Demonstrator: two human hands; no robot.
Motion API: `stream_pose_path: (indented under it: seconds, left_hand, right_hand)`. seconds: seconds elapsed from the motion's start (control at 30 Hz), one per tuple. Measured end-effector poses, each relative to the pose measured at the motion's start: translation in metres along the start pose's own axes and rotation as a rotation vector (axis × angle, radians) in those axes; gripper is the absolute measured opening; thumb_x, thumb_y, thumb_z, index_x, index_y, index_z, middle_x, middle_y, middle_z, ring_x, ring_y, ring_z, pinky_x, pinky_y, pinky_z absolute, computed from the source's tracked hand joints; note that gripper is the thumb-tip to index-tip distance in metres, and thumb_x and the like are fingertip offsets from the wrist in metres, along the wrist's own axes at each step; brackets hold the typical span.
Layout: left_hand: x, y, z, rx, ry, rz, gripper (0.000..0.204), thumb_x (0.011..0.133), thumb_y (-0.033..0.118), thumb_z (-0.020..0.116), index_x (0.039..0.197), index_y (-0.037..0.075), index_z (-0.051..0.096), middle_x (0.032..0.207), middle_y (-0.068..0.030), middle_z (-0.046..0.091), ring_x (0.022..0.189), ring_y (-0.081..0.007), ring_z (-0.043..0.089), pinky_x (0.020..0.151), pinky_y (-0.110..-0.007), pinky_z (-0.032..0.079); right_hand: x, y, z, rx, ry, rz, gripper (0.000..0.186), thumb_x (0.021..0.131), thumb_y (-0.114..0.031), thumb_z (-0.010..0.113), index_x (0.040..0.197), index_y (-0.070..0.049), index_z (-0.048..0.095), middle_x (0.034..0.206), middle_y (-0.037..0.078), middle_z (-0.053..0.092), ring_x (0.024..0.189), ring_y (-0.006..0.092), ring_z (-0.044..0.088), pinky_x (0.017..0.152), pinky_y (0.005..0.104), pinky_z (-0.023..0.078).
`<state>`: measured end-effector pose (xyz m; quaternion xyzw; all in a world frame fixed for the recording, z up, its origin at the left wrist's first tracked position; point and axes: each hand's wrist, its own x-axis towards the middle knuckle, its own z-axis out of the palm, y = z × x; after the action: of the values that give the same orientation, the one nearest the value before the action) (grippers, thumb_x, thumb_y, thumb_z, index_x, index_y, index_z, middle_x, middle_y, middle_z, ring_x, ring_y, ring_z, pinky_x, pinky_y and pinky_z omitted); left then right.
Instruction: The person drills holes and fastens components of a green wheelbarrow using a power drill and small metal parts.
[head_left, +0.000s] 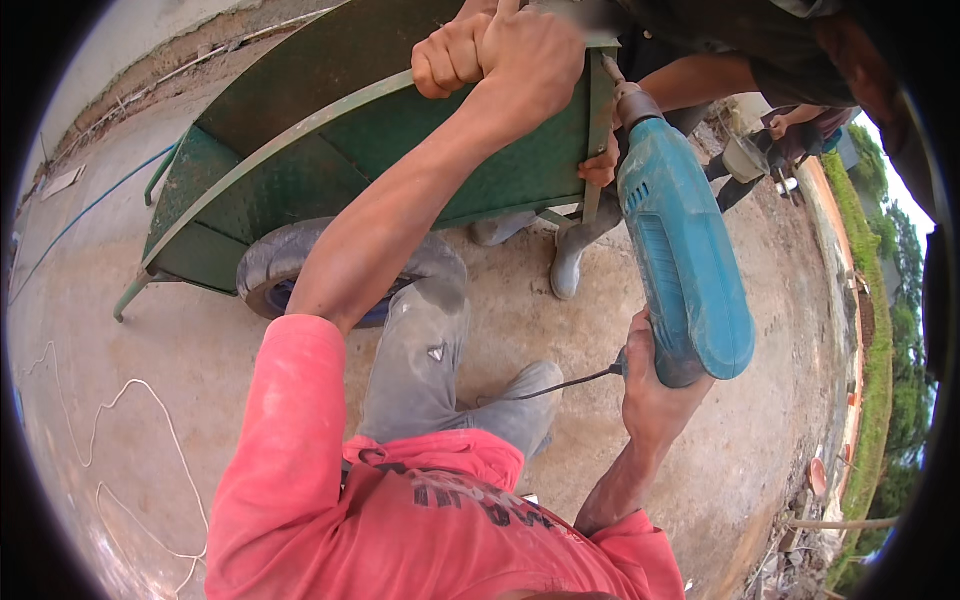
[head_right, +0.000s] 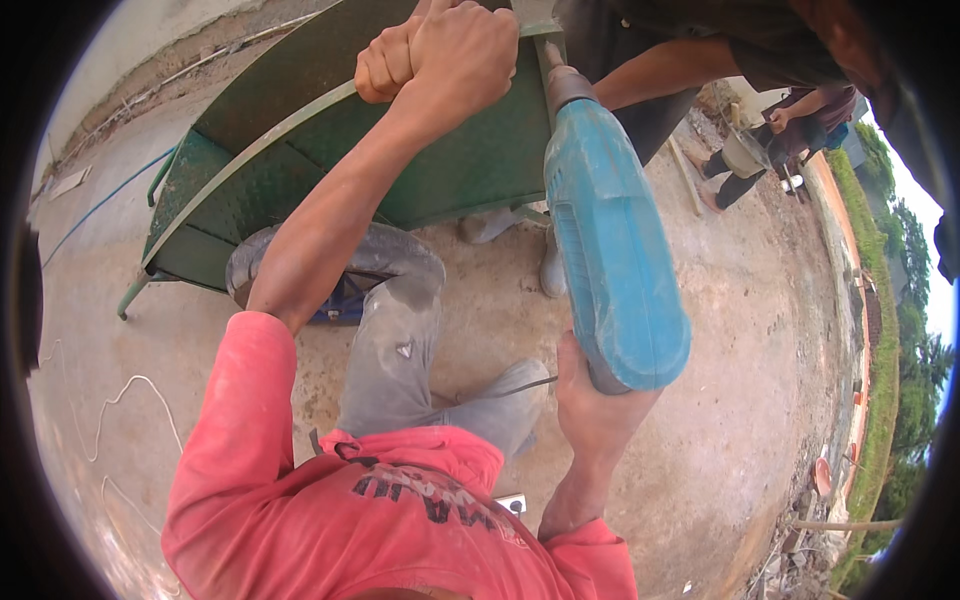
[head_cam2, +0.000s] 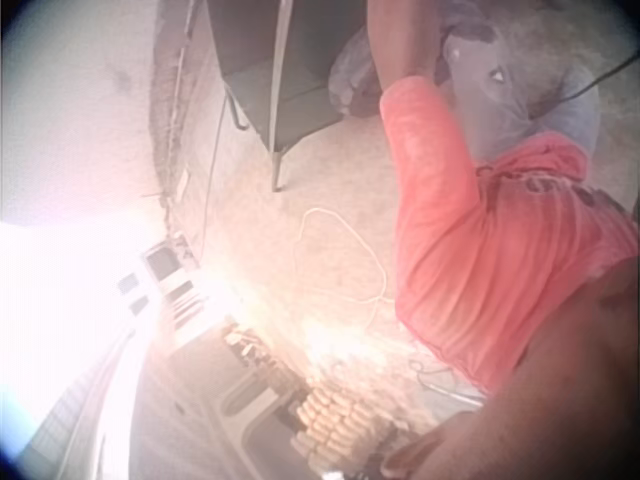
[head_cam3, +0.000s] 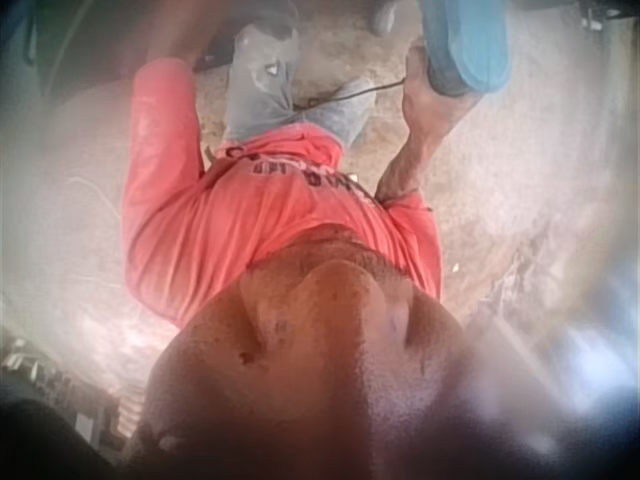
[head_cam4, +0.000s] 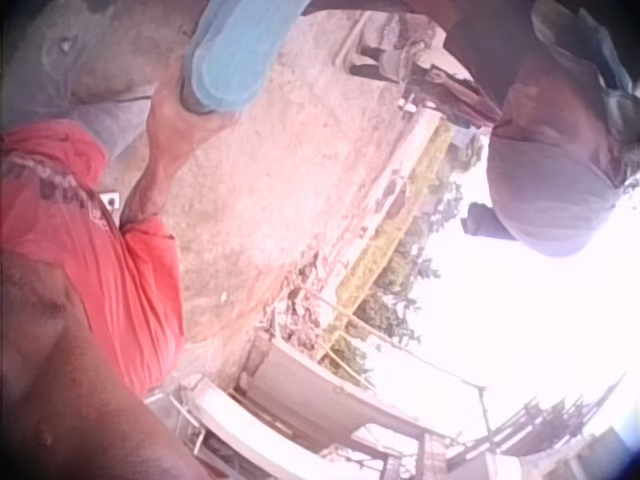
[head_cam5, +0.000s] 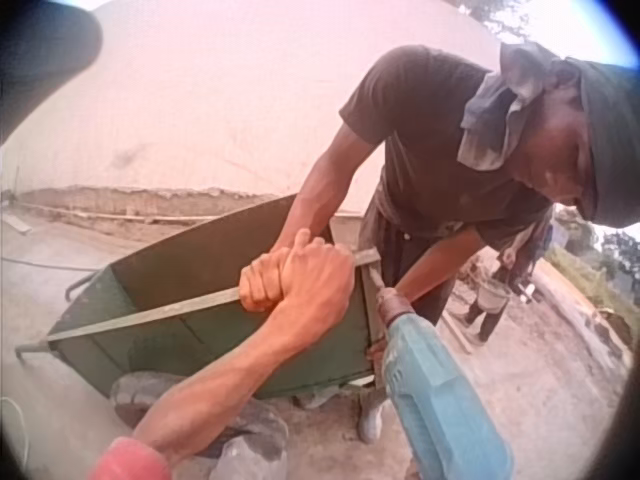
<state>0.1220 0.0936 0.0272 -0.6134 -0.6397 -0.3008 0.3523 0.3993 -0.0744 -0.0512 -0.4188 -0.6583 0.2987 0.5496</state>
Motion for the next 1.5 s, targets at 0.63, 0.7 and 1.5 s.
stream_pose_path:
  seconds: [0.63, 0.7, 1.5]
  left_hand:
    - [-0.002, 0.001, 0.006, 0.017, 0.011, -0.031, 0.009, 0.075, 0.013, 0.071, 0.074, 0.009, 0.078, 0.08, -0.0133, 0.075, 0.086, -0.0269, 0.072, 0.084, -0.039, 0.049]
    - [-0.003, 0.002, 0.006, 0.008, -0.029, -0.029, 0.01, 0.076, 0.014, 0.07, 0.074, 0.009, 0.078, 0.079, -0.0131, 0.075, 0.086, -0.0265, 0.072, 0.084, -0.039, 0.049]
    - [-0.003, 0.009, 0.003, 0.035, -0.034, -0.059, 0.013, 0.082, 0.015, 0.066, 0.077, 0.01, 0.077, 0.082, -0.0127, 0.075, 0.087, -0.025, 0.072, 0.083, -0.039, 0.049]
  right_hand:
    - [-0.001, -0.002, 0.002, -0.035, 0.022, -0.008, 0.036, 0.088, 0.003, 0.072, 0.122, 0.002, 0.06, 0.107, 0.01, 0.07, 0.091, 0.0151, 0.067, 0.078, 0.0289, 0.054]
    - [0.001, -0.015, 0.005, 0.025, 0.04, 0.07, 0.036, 0.081, 0.005, 0.076, 0.115, 0.003, 0.064, 0.105, 0.009, 0.069, 0.088, 0.0151, 0.067, 0.078, 0.0305, 0.054]
    - [0.001, -0.013, -0.003, -0.024, 0.032, 0.144, 0.044, 0.08, 0.002, 0.08, 0.121, 0.003, 0.062, 0.108, 0.01, 0.069, 0.093, 0.0165, 0.067, 0.082, 0.0311, 0.054]
